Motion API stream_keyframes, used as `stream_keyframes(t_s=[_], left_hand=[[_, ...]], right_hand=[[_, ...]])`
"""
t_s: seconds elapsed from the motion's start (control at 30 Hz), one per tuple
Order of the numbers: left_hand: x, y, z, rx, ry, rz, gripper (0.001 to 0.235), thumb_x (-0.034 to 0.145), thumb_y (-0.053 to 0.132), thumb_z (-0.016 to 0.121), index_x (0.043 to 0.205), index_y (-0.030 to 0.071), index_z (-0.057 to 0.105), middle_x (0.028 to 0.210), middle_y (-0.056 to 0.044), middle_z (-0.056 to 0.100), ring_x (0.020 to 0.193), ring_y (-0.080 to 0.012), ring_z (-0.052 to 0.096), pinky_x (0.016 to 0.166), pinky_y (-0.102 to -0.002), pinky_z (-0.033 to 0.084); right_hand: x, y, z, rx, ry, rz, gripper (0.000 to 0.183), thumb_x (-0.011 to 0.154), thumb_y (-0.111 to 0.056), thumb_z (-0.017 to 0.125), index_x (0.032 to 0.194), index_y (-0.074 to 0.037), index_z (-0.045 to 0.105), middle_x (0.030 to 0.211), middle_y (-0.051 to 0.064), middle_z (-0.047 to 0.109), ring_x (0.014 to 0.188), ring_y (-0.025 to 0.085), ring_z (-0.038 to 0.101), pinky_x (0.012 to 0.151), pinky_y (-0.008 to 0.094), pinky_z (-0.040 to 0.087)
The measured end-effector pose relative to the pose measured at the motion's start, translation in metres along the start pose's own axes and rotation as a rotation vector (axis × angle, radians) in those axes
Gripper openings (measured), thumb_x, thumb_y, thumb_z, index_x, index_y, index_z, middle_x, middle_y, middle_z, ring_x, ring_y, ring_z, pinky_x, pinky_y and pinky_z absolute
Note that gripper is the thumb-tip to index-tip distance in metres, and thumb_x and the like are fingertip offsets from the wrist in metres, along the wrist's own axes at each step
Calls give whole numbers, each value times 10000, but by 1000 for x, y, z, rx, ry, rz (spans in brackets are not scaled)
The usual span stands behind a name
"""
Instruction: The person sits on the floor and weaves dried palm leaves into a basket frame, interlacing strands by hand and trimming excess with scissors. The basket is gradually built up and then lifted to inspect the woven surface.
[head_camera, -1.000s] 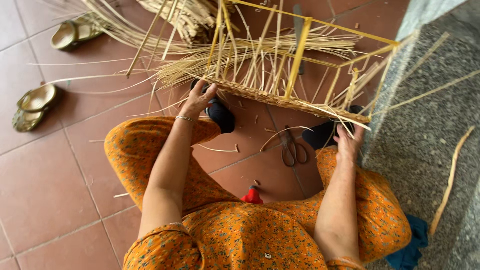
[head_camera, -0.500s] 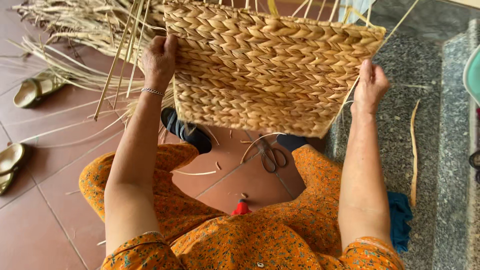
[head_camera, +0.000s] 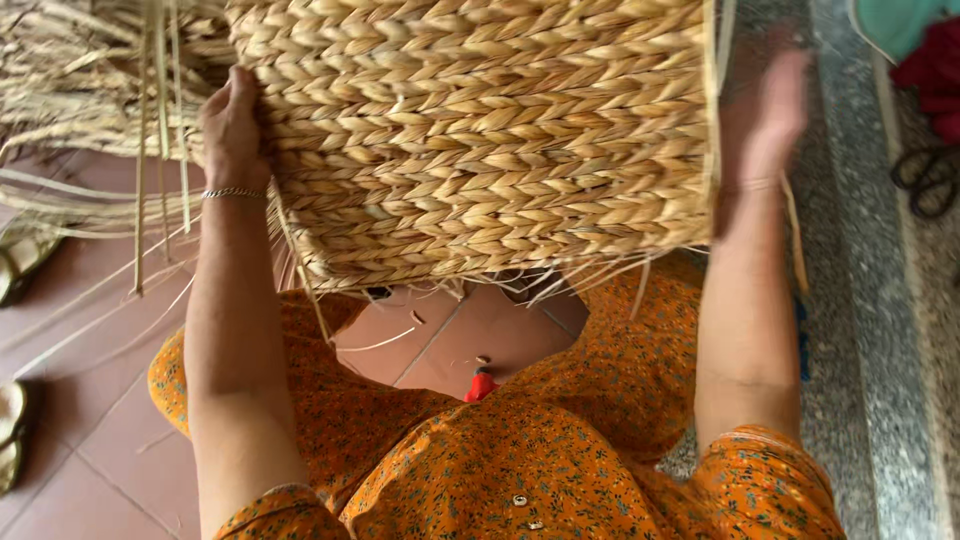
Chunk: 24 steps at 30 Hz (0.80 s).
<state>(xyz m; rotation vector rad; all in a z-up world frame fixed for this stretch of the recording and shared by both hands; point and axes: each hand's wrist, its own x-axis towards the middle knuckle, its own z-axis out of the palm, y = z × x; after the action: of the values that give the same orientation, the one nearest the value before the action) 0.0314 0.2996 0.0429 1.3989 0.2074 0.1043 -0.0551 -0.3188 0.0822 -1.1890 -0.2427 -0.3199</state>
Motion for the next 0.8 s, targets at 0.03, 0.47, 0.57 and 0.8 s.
stream_keyframes(t_s=[0.03, 0.47, 0.57, 0.8], left_hand=[[-1, -1, 2, -15, -36, 22, 360, 1138, 349, 590, 861, 122, 621, 727, 43, 568, 599, -71, 502, 521, -266, 415], [6, 16, 55, -14, -37, 136, 164, 1097, 155, 713, 963, 60, 705, 849, -17, 652, 720, -134, 552, 649, -282, 459], [8, 21, 73, -10, -122, 205, 215, 1147, 101, 717, 947, 38, 672, 879, 9, 623, 782, -112, 528, 712, -281, 447], [6, 61, 159, 220, -401, 336, 130, 1109, 60, 644, 1204, -23, 610, 1053, -6, 629, 895, -99, 573, 801, -241, 490]], right_hand=[[-20, 10, 6, -228, 143, 311, 1048, 966, -823, 480, 1676, -89, 247, 1813, 130, 157, 1684, 275, 144, 1374, 450, 81], [-79, 10, 11, -349, 405, 279, 784, 814, -475, 883, 1352, -64, 488, 1287, 185, 602, 1253, 371, 598, 1143, 575, 454], [-94, 13, 2, -421, 463, 659, 549, 806, -581, 713, 1099, -118, 676, 1199, 46, 698, 1249, 221, 561, 1048, 518, 381], [-145, -9, -40, -202, 465, 287, 381, 949, -507, 735, 980, -131, 681, 944, -1, 633, 992, 177, 580, 982, 371, 438]])
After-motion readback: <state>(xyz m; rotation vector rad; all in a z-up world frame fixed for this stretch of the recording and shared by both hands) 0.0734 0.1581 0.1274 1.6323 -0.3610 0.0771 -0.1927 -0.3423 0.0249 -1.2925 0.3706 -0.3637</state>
